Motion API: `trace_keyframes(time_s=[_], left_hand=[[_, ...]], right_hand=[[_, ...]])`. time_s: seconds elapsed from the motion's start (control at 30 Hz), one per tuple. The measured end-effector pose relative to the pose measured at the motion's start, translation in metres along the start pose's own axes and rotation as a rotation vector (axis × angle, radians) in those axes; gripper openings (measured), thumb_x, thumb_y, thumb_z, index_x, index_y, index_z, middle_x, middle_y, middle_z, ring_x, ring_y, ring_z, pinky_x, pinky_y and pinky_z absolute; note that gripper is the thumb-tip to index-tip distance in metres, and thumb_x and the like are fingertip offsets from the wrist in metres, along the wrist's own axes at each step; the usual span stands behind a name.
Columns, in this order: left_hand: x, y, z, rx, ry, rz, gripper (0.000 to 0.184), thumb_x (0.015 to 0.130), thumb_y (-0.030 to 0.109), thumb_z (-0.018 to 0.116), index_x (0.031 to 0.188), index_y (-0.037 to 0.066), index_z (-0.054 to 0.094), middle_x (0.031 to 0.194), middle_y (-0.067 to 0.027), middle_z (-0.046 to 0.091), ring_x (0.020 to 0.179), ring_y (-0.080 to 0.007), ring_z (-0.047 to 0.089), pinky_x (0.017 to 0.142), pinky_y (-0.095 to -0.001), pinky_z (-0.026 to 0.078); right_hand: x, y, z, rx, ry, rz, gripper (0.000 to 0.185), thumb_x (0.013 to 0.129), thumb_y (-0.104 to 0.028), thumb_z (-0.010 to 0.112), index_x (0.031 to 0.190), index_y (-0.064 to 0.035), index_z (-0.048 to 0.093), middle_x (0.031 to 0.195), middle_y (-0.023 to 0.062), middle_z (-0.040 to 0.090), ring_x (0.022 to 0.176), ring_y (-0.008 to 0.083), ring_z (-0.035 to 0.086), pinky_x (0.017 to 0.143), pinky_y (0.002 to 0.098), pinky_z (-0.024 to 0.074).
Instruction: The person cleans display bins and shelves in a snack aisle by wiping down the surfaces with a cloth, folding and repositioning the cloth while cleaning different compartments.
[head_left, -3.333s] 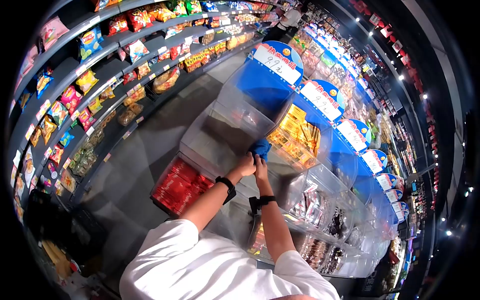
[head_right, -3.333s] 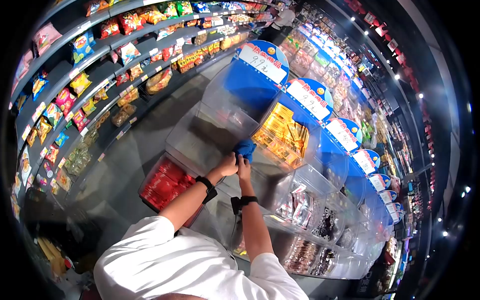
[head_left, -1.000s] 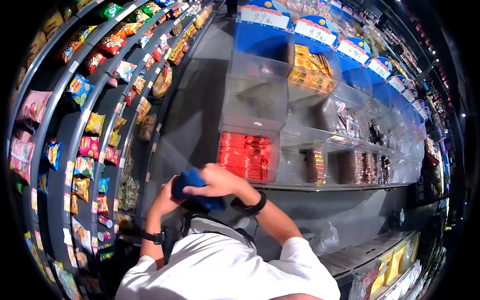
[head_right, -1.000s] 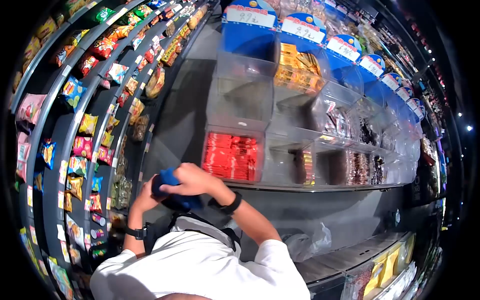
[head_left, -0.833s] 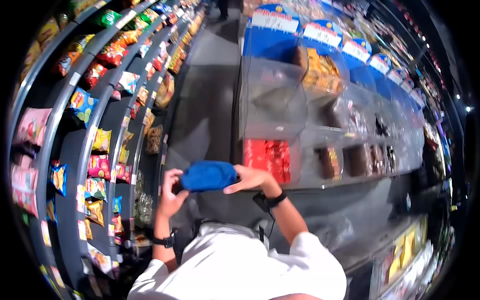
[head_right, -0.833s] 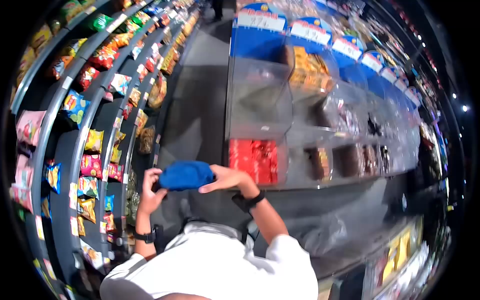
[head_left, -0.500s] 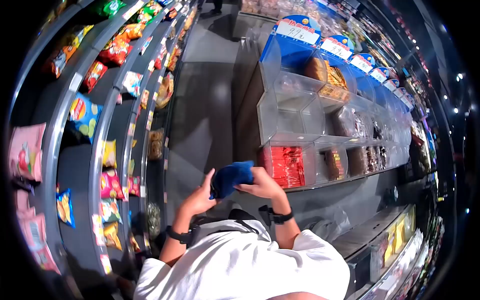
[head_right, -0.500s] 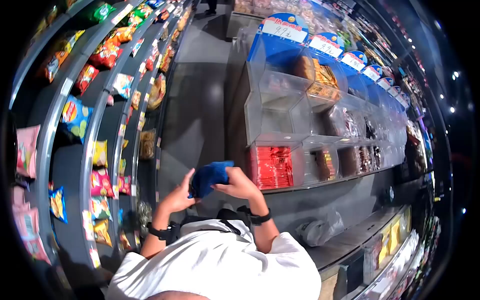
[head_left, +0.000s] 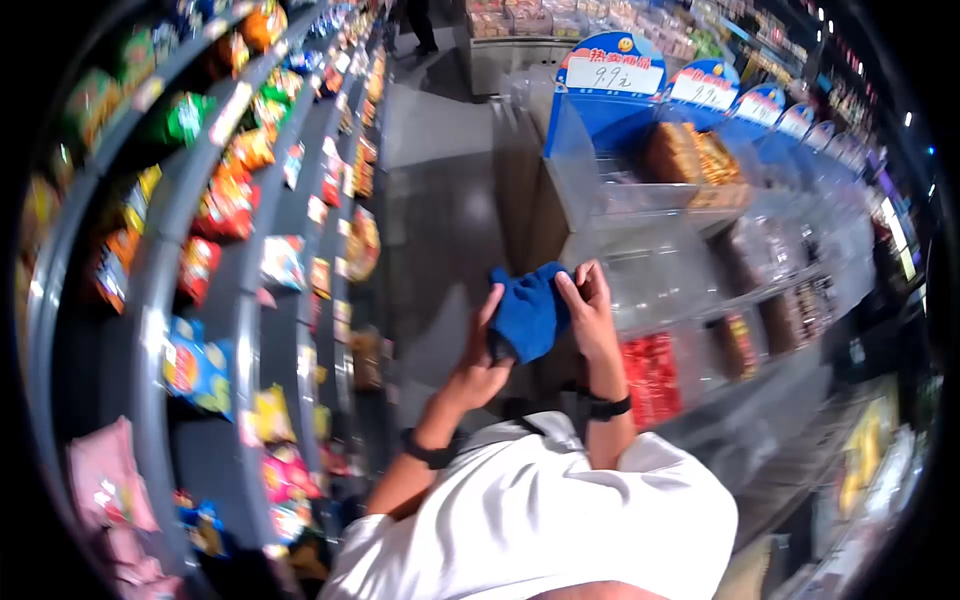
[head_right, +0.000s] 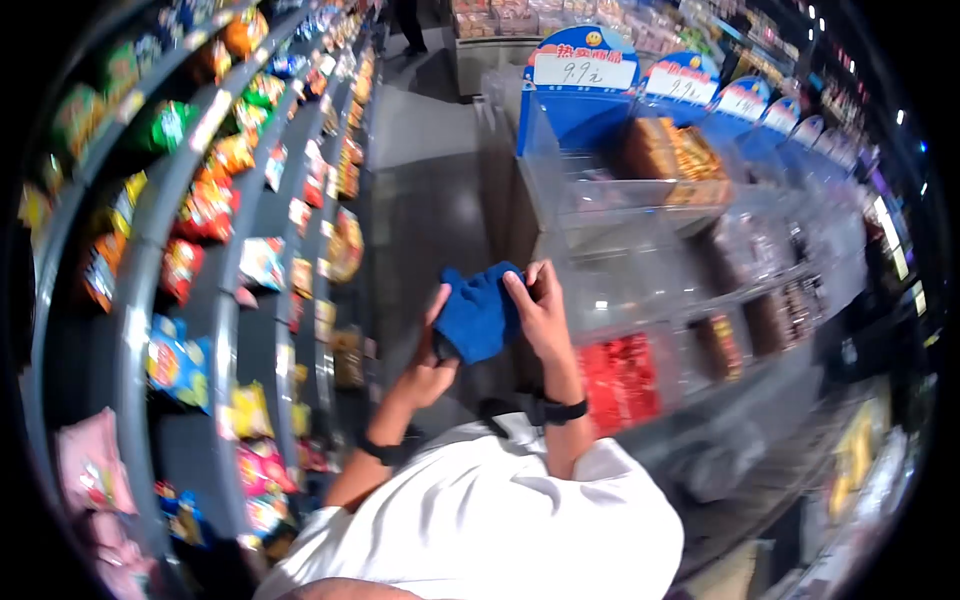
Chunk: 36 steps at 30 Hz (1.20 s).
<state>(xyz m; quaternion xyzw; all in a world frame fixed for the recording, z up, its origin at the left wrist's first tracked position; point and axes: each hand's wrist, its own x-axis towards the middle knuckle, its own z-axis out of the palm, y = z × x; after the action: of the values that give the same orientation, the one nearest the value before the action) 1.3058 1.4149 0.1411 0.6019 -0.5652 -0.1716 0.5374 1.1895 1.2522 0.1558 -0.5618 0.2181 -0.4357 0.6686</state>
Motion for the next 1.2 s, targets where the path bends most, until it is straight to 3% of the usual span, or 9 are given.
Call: trace_keyframes(time_s=[0.13,0.23,0.4,0.5,0.6,0.8,0.87,1.13,1.2], left_hand=[[0.082,0.023,-0.016,0.166,0.095,0.175,0.067,0.089,0.039,0.059,0.145,0.007,0.039,0.127,-0.0194,0.044,0.118,-0.0379,0.044,0.107,-0.0468,0.030],[0.151,0.035,-0.062,0.331,0.310,0.388,0.039,0.070,0.009,0.067,0.109,0.008,0.067,0.093,-0.0093,0.044,0.089,-0.0263,0.048,0.082,-0.0377,0.041],[0.200,-0.091,-0.078,0.412,0.707,0.105,0.034,0.075,0.011,0.067,0.104,0.002,0.052,0.100,-0.0130,0.044,0.095,-0.0258,0.047,0.087,-0.0374,0.041],[0.199,-0.187,-0.061,0.003,0.416,-0.127,0.017,0.100,0.016,0.046,0.112,0.004,0.047,0.108,-0.0058,0.047,0.100,-0.0151,0.049,0.092,-0.0292,0.042],[0.211,-0.182,-0.035,-0.917,-0.272,-0.480,0.043,0.101,0.030,0.048,0.136,0.005,0.046,0.132,-0.0062,0.052,0.124,-0.0176,0.050,0.107,-0.0326,0.039],[0.282,-0.222,-0.012,-1.163,-0.275,-0.509,0.045,0.101,0.033,0.050,0.136,0.004,0.047,0.133,-0.0063,0.053,0.121,-0.0171,0.053,0.106,-0.0328,0.041],[0.316,-0.253,-0.020,-1.108,-0.282,-0.550,0.046,0.101,0.034,0.048,0.137,0.005,0.046,0.133,-0.0072,0.053,0.120,-0.0175,0.054,0.104,-0.0331,0.043],[0.474,-0.350,-0.007,-0.661,-0.237,-0.516,0.050,0.103,0.039,0.038,0.140,0.006,0.040,0.132,-0.0106,0.053,0.115,-0.0189,0.056,0.094,-0.0334,0.049],[0.491,-0.370,0.011,-1.054,-0.184,-0.766,0.051,0.105,0.041,0.032,0.142,0.006,0.034,0.131,-0.0109,0.049,0.114,-0.0191,0.054,0.095,-0.0335,0.048]], right_hand=[[0.062,0.017,0.039,0.095,-0.180,0.115,0.019,0.102,-0.022,0.052,0.105,-0.0036,0.049,0.092,0.0000,0.050,0.087,0.0064,0.048,0.079,0.0218,0.0427],[0.119,0.020,0.036,0.112,-0.340,0.140,0.020,0.101,-0.023,0.053,0.103,-0.0032,0.057,0.090,-0.0016,0.056,0.084,0.0040,0.048,0.077,0.0201,0.0418],[0.165,-0.008,0.025,0.027,-0.451,0.153,0.030,0.093,-0.028,0.066,0.080,-0.0077,0.047,0.075,-0.0052,0.042,0.073,0.0032,0.040,0.063,0.0214,0.0333],[0.181,-0.005,0.034,0.025,-0.574,0.074,0.033,0.084,-0.016,0.077,0.079,-0.0085,0.045,0.075,-0.0047,0.042,0.072,0.0038,0.040,0.063,0.0222,0.0335],[0.201,0.020,0.050,-0.090,-0.524,0.058,0.035,0.082,-0.013,0.080,0.081,-0.0086,0.045,0.076,-0.0028,0.045,0.072,0.0054,0.041,0.064,0.0233,0.0363],[0.271,0.047,0.042,-0.296,-0.223,0.185,0.033,0.084,-0.008,0.076,0.103,-0.0069,0.049,0.085,0.0023,0.058,0.078,0.0072,0.056,0.067,0.0235,0.0467],[0.300,0.055,0.037,-0.516,-0.037,-0.021,0.034,0.083,-0.008,0.074,0.109,-0.0056,0.051,0.091,0.0138,0.064,0.084,0.0214,0.066,0.069,0.0327,0.0510],[0.408,0.146,0.045,-1.185,-0.019,-0.241,0.055,0.085,-0.001,0.060,0.138,-0.0082,0.047,0.121,0.0295,0.054,0.106,0.0456,0.055,0.092,0.0478,0.0471],[0.422,0.158,0.055,-1.280,-0.058,-0.129,0.065,0.083,-0.004,0.062,0.144,-0.0049,0.039,0.125,0.0342,0.050,0.114,0.0503,0.049,0.099,0.0506,0.0431]])
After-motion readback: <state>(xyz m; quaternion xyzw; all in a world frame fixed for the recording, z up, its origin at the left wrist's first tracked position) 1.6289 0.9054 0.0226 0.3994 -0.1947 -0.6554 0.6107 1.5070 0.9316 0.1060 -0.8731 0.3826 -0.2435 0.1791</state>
